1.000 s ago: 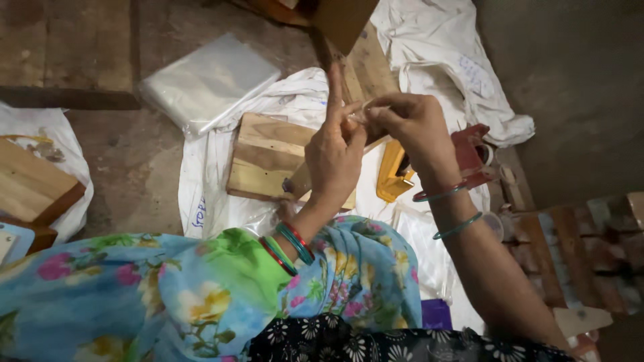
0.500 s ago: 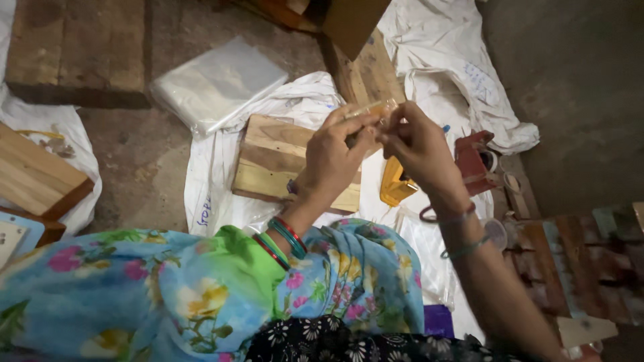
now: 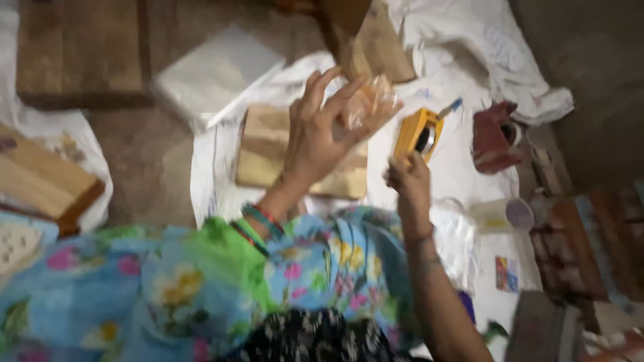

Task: The person wraps wooden switchboards in clear plastic film using a handheld dispenser. They place each switchboard on a white sack, pull film from the dispenser, and smooth the film over the surface before moving to the next item.

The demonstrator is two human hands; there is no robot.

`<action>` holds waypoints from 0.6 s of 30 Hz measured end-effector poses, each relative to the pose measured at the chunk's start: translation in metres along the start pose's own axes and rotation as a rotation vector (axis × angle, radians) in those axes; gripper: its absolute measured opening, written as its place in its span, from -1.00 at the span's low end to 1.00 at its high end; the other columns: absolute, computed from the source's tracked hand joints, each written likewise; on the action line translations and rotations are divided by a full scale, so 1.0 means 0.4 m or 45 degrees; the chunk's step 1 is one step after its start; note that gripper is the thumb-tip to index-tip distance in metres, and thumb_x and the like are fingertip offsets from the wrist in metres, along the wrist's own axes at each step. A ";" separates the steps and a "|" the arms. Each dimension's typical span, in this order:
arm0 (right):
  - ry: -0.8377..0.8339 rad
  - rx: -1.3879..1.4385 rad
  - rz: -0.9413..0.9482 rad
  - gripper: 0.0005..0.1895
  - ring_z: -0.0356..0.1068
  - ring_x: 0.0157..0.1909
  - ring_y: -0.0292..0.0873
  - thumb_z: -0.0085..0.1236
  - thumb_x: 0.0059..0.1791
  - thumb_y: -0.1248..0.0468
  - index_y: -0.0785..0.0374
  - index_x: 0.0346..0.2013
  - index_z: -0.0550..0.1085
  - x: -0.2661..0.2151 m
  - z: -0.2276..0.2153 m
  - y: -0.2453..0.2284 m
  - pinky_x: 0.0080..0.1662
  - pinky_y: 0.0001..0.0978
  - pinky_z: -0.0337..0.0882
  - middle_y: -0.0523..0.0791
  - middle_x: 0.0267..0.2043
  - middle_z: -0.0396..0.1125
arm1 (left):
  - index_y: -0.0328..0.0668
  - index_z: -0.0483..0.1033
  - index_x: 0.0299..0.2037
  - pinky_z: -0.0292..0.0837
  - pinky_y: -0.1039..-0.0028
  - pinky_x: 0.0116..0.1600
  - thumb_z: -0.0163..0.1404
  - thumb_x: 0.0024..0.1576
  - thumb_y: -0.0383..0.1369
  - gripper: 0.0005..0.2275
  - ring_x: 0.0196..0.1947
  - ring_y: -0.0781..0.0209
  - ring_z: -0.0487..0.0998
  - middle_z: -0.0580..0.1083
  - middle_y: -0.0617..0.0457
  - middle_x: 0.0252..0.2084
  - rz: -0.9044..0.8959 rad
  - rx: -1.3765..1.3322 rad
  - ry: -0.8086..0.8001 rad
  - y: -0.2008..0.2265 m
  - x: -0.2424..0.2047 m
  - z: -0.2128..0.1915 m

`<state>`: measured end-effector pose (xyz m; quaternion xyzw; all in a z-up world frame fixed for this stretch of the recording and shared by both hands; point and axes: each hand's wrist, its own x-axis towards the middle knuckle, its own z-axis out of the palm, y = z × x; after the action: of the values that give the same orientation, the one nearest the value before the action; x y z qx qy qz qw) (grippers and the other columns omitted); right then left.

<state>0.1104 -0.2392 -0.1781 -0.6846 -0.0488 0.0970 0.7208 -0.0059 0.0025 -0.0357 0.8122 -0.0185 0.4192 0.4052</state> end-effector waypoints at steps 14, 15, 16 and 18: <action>0.250 -0.101 0.189 -0.79 0.39 -0.34 -0.25 0.19 0.02 0.26 0.38 -0.20 0.52 0.409 -0.442 0.401 -0.27 -0.42 0.39 -0.11 -0.34 0.42 | -0.17 0.51 0.23 0.56 0.52 -0.16 0.34 0.13 -0.42 -0.55 0.00 0.21 0.59 0.43 -0.05 0.30 -0.002 -0.094 -0.087 -0.041 -0.008 0.061; 0.260 -0.208 0.115 -0.82 0.42 -0.36 -0.24 0.20 -0.07 0.34 0.39 -0.23 0.52 0.437 -0.429 0.424 -0.29 -0.42 0.41 -0.11 -0.36 0.44 | -0.18 0.51 0.24 0.54 0.50 -0.16 0.34 0.13 -0.43 -0.54 -0.06 0.23 0.58 0.43 -0.06 0.29 -0.030 -0.098 -0.095 -0.045 -0.011 0.062; 0.268 -0.316 0.043 -0.81 0.44 -0.39 -0.23 0.22 -0.17 0.42 0.41 -0.27 0.51 0.443 -0.421 0.438 -0.31 -0.41 0.43 -0.10 -0.39 0.46 | -0.19 0.51 0.26 0.52 0.49 -0.17 0.35 0.12 -0.44 -0.52 -0.12 0.25 0.58 0.43 -0.07 0.28 -0.058 -0.101 -0.102 -0.045 -0.013 0.062; 0.324 -0.282 0.084 -0.87 0.47 -0.42 -0.20 0.18 -0.15 0.43 0.43 -0.33 0.53 0.474 -0.398 0.412 -0.33 -0.39 0.46 -0.08 -0.43 0.46 | -0.20 0.50 0.25 0.53 0.54 -0.14 0.34 0.16 -0.46 -0.55 -0.05 0.24 0.59 0.42 -0.06 0.26 0.004 -0.096 -0.094 -0.039 -0.005 0.058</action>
<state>0.3158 -0.3484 -0.3633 -0.7678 0.0551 0.0272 0.6377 0.0141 -0.0034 -0.0548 0.8113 -0.0504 0.3884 0.4340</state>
